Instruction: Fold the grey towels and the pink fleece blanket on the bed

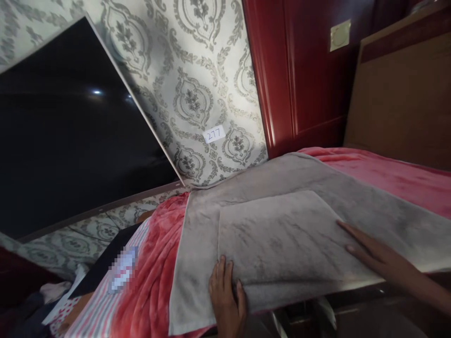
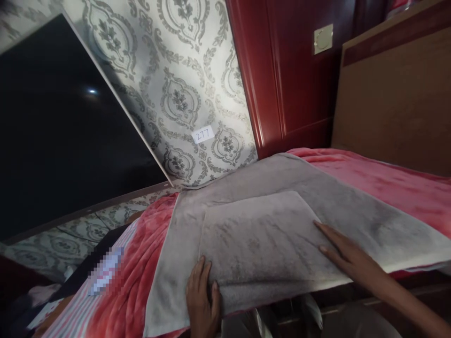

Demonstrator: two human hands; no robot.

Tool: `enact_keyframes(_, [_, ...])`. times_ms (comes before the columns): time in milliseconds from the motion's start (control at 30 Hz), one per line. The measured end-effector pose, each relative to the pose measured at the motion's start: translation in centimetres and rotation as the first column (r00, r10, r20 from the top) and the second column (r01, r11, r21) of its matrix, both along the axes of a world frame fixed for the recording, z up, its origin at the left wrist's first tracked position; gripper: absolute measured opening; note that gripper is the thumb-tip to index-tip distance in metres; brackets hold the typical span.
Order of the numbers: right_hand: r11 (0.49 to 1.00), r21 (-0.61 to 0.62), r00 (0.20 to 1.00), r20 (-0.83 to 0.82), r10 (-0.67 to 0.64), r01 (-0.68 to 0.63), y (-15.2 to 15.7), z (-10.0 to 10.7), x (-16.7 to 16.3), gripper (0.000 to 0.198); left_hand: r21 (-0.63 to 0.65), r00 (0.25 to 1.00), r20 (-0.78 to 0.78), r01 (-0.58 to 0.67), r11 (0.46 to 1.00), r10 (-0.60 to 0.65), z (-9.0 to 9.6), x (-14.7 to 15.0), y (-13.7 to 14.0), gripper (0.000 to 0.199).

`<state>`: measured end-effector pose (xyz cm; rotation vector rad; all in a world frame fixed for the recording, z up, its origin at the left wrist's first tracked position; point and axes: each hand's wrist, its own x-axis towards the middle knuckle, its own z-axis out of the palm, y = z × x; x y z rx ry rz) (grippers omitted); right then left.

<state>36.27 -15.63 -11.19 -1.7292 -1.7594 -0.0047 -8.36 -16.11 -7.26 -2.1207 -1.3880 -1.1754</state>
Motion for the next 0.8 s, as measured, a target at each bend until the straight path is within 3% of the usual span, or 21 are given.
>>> enact_keyframes(67, [1.0, 0.001, 0.996, -0.087, 0.021, -0.021, -1.1, -0.3, -0.9, 0.075, -0.039, 0.993, 0.115, -0.019, 0.999, 0.024, 0.3, -0.1, -0.6, 0.045])
enact_keyframes(133, [0.999, 0.022, 0.997, -0.066, 0.038, -0.037, -1.8, -0.3, -1.4, 0.079, -0.054, 0.943, 0.32, -0.074, 0.996, 0.088, 0.5, -0.1, -1.4, 0.038])
enact_keyframes(200, [0.996, 0.071, 0.998, -0.004, 0.061, -0.06, -2.1, -0.1, -1.7, 0.089, -0.109, 0.837, 0.535, -0.067, 0.992, 0.115, 0.6, 0.1, -2.2, 0.032])
enact_keyframes(267, [0.986, 0.134, 0.995, 0.053, 0.09, -0.097, -2.5, 0.3, -1.9, 0.097, -0.255, 0.697, 0.706, 0.086, 0.963, 0.124, 0.7, 0.6, -3.1, 0.039])
enact_keyframes(300, [0.98, 0.159, 0.991, 0.076, 0.109, -0.12, -2.6, 0.4, -2.0, 0.099, -0.34, 0.619, 0.773, 0.22, 0.914, 0.139, 0.7, 1.1, -3.5, 0.044])
enact_keyframes(367, [0.97, 0.17, 0.981, 0.117, 0.154, -0.172, -2.9, 0.5, -2.1, 0.092, -0.451, 0.473, 0.859, 0.512, 0.731, 0.197, 0.7, 2.3, -4.2, 0.053])
enact_keyframes(433, [0.964, 0.162, 0.97, 0.151, 0.188, -0.212, -3.0, 0.2, -2.0, 0.08, -0.439, 0.359, 0.898, 0.723, 0.534, 0.253, 0.8, 3.7, -4.5, 0.06])
enact_keyframes(500, [0.956, 0.162, 0.961, 0.167, 0.219, -0.246, -2.8, 0.0, -1.8, 0.074, -0.369, 0.261, 0.919, 0.833, 0.413, 0.296, 1.1, 5.0, -4.6, 0.066])
enact_keyframes(667, [0.926, 0.247, 0.952, 0.184, 0.243, -0.284, -2.0, 0.9, -1.6, 0.07, -0.155, 0.02, 0.88, 0.957, 0.247, 0.474, 2.5, 7.4, -4.1, 0.057])
enact_keyframes(733, [0.917, 0.278, 0.951, 0.196, 0.238, -0.286, -1.8, 2.4, -1.8, 0.063, -0.073, -0.061, 0.845, 0.971, 0.227, 0.532, 3.1, 8.2, -4.0, 0.052])
enact_keyframes(800, [0.91, 0.299, 0.952, 0.196, 0.237, -0.288, -2.1, 4.2, -2.2, 0.057, -0.006, -0.134, 0.817, 0.971, 0.24, 0.562, 3.6, 8.8, -3.9, 0.049])
